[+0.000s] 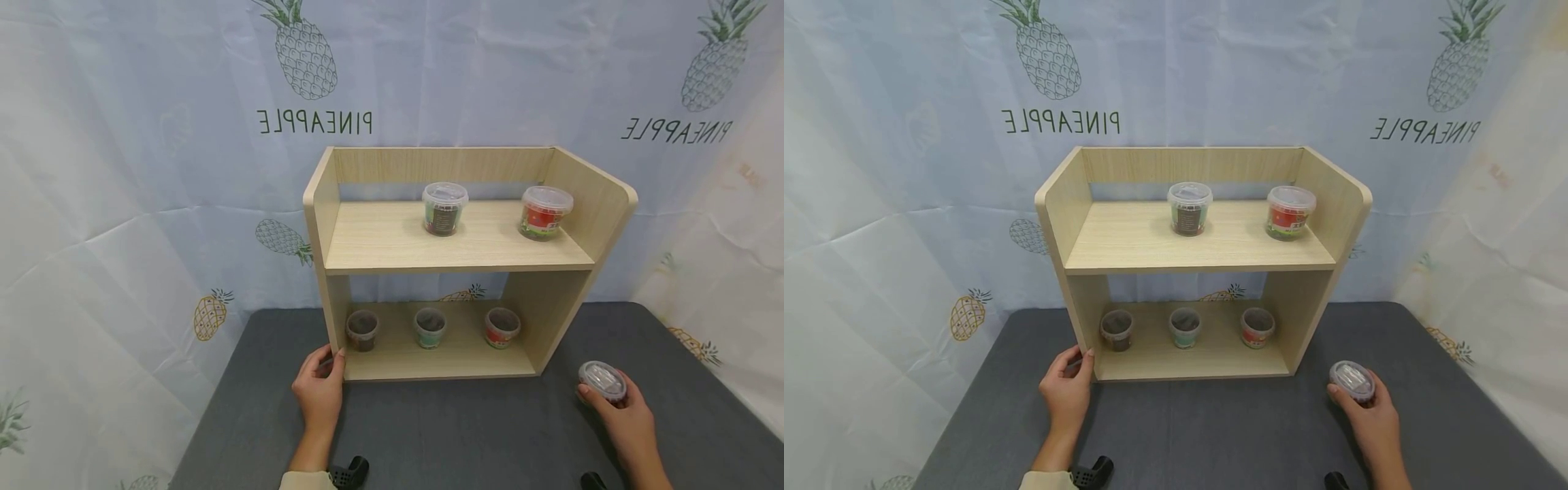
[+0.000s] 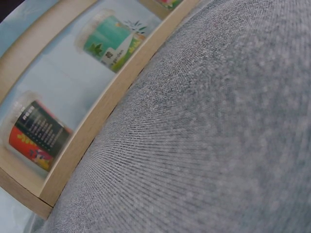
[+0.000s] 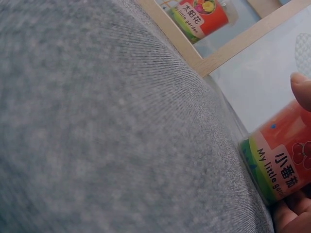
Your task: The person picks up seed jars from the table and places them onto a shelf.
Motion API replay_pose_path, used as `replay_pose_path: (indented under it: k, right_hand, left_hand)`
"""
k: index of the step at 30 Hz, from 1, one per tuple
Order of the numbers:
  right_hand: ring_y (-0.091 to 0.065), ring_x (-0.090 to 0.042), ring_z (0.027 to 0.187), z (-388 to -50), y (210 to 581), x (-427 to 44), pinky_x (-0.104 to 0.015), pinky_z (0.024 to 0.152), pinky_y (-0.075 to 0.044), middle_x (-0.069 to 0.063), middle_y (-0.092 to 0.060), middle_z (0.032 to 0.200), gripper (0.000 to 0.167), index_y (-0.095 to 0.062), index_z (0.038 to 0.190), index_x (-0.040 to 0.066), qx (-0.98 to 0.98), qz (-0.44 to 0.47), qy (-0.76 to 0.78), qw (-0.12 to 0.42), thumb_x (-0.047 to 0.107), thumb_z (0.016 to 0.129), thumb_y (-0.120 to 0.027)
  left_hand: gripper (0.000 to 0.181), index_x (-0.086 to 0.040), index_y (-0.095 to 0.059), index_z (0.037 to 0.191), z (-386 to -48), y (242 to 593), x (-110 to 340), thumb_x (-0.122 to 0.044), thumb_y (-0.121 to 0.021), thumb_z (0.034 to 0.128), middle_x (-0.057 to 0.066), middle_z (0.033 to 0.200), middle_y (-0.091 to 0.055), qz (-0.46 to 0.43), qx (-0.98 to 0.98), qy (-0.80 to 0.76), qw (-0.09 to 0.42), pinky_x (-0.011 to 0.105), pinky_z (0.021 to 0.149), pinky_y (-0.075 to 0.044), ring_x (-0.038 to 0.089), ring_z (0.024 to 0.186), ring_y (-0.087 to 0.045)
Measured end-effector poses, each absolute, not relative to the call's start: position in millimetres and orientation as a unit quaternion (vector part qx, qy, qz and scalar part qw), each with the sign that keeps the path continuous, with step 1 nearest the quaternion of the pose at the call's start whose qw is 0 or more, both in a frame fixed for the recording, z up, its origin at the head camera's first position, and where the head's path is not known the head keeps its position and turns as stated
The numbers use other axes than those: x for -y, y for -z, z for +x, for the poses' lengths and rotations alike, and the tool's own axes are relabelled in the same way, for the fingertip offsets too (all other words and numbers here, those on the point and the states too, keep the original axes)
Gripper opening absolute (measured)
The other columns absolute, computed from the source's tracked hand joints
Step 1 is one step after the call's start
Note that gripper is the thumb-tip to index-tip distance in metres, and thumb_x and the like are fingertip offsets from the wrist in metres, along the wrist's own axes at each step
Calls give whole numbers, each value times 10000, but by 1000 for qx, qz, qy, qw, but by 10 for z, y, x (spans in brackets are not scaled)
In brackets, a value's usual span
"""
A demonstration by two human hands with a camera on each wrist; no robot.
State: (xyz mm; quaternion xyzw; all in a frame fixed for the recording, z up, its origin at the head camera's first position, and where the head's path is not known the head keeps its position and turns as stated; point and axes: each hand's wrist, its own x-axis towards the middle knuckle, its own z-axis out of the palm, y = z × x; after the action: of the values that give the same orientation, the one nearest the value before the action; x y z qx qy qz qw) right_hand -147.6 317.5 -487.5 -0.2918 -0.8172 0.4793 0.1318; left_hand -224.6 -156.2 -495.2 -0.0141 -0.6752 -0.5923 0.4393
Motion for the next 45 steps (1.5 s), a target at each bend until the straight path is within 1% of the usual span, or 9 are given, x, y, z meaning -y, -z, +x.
replay_pose_path:
  k: [9,14,18,21,25,29,34,40,45]
  right_hand:
    - [-400,-375,1328,-1493,4878,-3160,-4,611,-337,-281,-356,1520,996,-152,1586,108,818,-288,-479,135,473,862,-731]
    - [-404,-373,1339,-1493,4884,-3158,-2,614,-340,-282,-339,1530,1009,-134,1587,108,812,-289,-488,136,459,860,-739]
    - [-523,-86,1085,-1464,4873,-3170,-30,599,-372,-237,-430,1468,972,-209,1576,110,803,-313,-482,158,480,850,-739]
    - [-451,97,856,-1428,4793,-3179,-58,566,-394,-112,-532,1293,890,-295,1551,118,790,-329,-478,199,475,860,-728]
    - [-463,137,800,-1392,4545,-3118,-31,569,-411,134,-512,1049,715,-402,1498,136,759,-312,-499,279,340,893,-724]
    - [-539,80,868,-1383,4141,-2968,4,645,-431,181,-542,1030,577,-514,1409,112,701,-240,-544,393,108,873,-729]
    - [-592,-85,972,-1355,3494,-2699,-55,725,-474,14,-626,1134,549,-591,1329,81,643,-108,-580,488,-38,803,-698]
    - [-615,-189,941,-1463,2890,-2310,-136,751,-530,-150,-647,1141,583,-584,1288,-59,573,105,-663,470,-76,725,-731]
    - [-613,-168,935,-1645,2561,-1896,-126,778,-525,-111,-658,1128,558,-591,1288,-36,621,194,-627,428,5,754,-747]
  left_hand:
    - [201,23,-748,975,-2236,4934,1575,42,-795,781,156,928,-713,-14,673,594,440,110,682,-553,-25,867,-647]
    - [190,78,-733,956,-2144,4773,1542,77,-784,773,190,910,-712,-10,682,578,449,198,659,-590,-6,841,-655]
    - [172,95,-726,942,-2054,4643,1505,83,-775,777,194,896,-710,-15,685,572,450,215,652,-594,48,820,-675]
    - [161,94,-726,932,-2045,4642,1481,87,-771,778,199,888,-703,-20,681,578,450,156,661,-575,37,820,-672]
    - [156,87,-727,925,-2042,4655,1457,91,-770,775,199,882,-698,-20,676,582,452,107,669,-550,-14,828,-653]
    - [158,81,-729,926,-2031,4631,1460,93,-771,775,188,881,-702,-21,674,584,452,131,660,-563,-5,836,-655]
    - [158,82,-730,930,-2042,4615,1478,92,-770,777,188,888,-706,-24,675,585,448,146,657,-569,33,842,-663]
    - [165,80,-731,945,-2045,4618,1489,83,-770,785,184,894,-706,-20,677,585,446,137,657,-564,70,830,-674]
    - [161,75,-734,944,-2049,4626,1491,70,-773,788,177,896,-711,-19,679,583,446,176,654,-580,92,831,-678]
